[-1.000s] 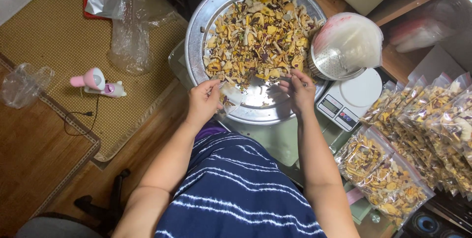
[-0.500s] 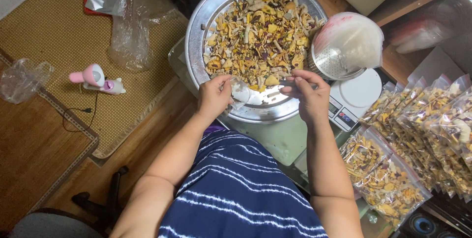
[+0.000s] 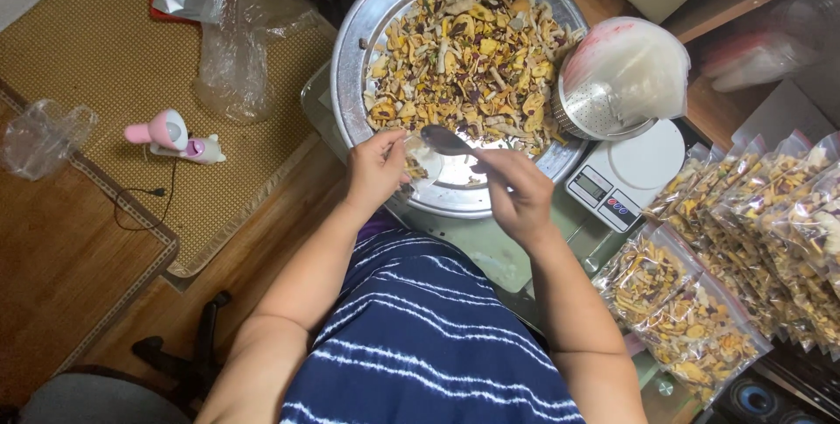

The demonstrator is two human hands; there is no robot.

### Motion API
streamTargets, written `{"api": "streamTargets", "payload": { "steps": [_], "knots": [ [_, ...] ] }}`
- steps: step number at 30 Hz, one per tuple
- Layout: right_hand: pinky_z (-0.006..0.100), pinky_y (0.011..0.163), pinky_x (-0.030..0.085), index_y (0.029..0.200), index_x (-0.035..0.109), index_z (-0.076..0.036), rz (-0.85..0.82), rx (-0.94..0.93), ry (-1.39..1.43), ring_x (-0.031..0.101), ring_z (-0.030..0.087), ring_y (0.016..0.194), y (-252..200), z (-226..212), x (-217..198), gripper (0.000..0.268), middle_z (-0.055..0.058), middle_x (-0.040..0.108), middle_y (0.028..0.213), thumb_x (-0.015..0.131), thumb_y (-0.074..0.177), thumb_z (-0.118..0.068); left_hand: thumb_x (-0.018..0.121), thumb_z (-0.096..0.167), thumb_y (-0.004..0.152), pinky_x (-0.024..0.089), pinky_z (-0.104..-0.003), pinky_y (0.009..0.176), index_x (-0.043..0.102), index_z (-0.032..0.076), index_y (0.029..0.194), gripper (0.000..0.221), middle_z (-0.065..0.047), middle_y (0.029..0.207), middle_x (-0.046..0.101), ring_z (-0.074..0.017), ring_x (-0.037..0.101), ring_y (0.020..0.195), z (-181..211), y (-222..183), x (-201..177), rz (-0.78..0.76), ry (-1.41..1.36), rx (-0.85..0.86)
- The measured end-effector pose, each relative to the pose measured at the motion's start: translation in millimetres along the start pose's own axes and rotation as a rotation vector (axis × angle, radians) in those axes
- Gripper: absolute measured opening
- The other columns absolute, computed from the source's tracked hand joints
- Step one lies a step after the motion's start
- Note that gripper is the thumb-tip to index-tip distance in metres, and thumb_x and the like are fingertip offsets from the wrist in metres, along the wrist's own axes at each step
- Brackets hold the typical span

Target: Packaging dried food items into small plastic bags using a spoon and a scale

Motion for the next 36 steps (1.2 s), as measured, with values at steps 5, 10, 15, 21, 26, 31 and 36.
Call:
{"api": "streamTargets", "payload": {
  "steps": [5,10,15,21,26,31,36],
  "knots": [
    [0.043,0.069,0.062,0.108,0.076,0.003,0.102,0.168,0.061,0.075,0.033,0.076,-4.7,45.6,-22.0,0.025,0.021,0.073,0.09,0.057,0.095,0.012,0.057,0.004,0.097,0.058,-0.029,0.035,0.072,-0.005,0.114,0.025,-0.027,0.096,0.074,-0.0301,0.07,0.049,-6.9,-0.7,-15.1,-0.001,-0.061,-0.029],
    [0.039,0.063,0.066,0.104,0.074,0.004,0.103,0.827,0.219,0.072,0.025,0.069,-64.5,159.0,8.2,0.021,0.019,0.071,0.084,0.056,0.093,0.003,0.056,0.002,0.097,0.059,-0.03,0.036,0.072,-0.005,0.113,0.024,-0.027,0.09,0.074,-0.0309,0.07,0.05,-6.5,-4.0,-38.4,-0.003,-0.067,-0.018],
    [0.043,0.055,0.069,0.099,0.073,-0.001,0.066,1.304,0.289,0.075,0.028,0.062,-124.1,237.1,48.4,0.019,0.023,0.069,0.08,0.057,0.092,-0.007,0.056,0.002,0.098,0.059,-0.029,0.036,0.072,-0.005,0.114,0.024,-0.025,0.085,0.074,-0.0283,0.07,0.05,-7.5,-6.0,-50.3,0.0,-0.055,-0.019],
    [0.052,0.06,0.069,0.098,0.069,0.003,0.221,1.403,0.419,0.076,0.036,0.067,-133.0,272.3,68.2,0.018,0.025,0.068,0.078,0.058,0.084,0.002,0.057,0.002,0.098,0.058,-0.029,0.035,0.072,-0.006,0.113,0.022,-0.025,0.081,0.073,-0.0296,0.07,0.049,-11.8,-7.2,-53.3,0.005,-0.067,-0.03],
    [0.055,0.069,0.068,0.105,0.066,0.001,0.415,1.379,0.529,0.076,0.036,0.072,-118.9,284.3,69.0,0.019,0.023,0.066,0.082,0.055,0.089,0.001,0.058,0.002,0.097,0.058,-0.03,0.034,0.073,-0.005,0.112,0.022,-0.024,0.077,0.072,-0.0308,0.07,0.048,-12.5,-5.4,-54.6,0.012,-0.059,-0.034],
    [0.052,0.074,0.07,0.123,0.062,-0.003,0.52,1.263,0.592,0.078,0.036,0.081,-105.4,273.7,59.6,0.027,0.021,0.07,0.098,0.056,0.097,-0.005,0.058,0.001,0.097,0.058,-0.03,0.035,0.072,-0.006,0.114,0.023,-0.024,0.076,0.072,-0.0303,0.07,0.048,-9.2,-6.3,-52.1,0.006,-0.068,-0.035],
    [0.051,0.08,0.07,0.132,0.06,-0.002,0.563,1.158,0.657,0.078,0.036,0.089,-108.3,278.6,50.0,0.033,0.022,0.071,0.11,0.058,0.1,-0.006,0.059,0.001,0.096,0.058,-0.029,0.035,0.073,-0.005,0.112,0.022,-0.024,0.079,0.073,-0.0285,0.07,0.047,-7.6,-6.9,-51.3,0.019,-0.06,-0.054]
  ]
}}
Point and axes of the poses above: each hand's wrist, its own y-axis towards the middle knuckle, its own x-axis out of the palm, z = x × y, the point moved 8 cm from there along y, towards the middle knuckle
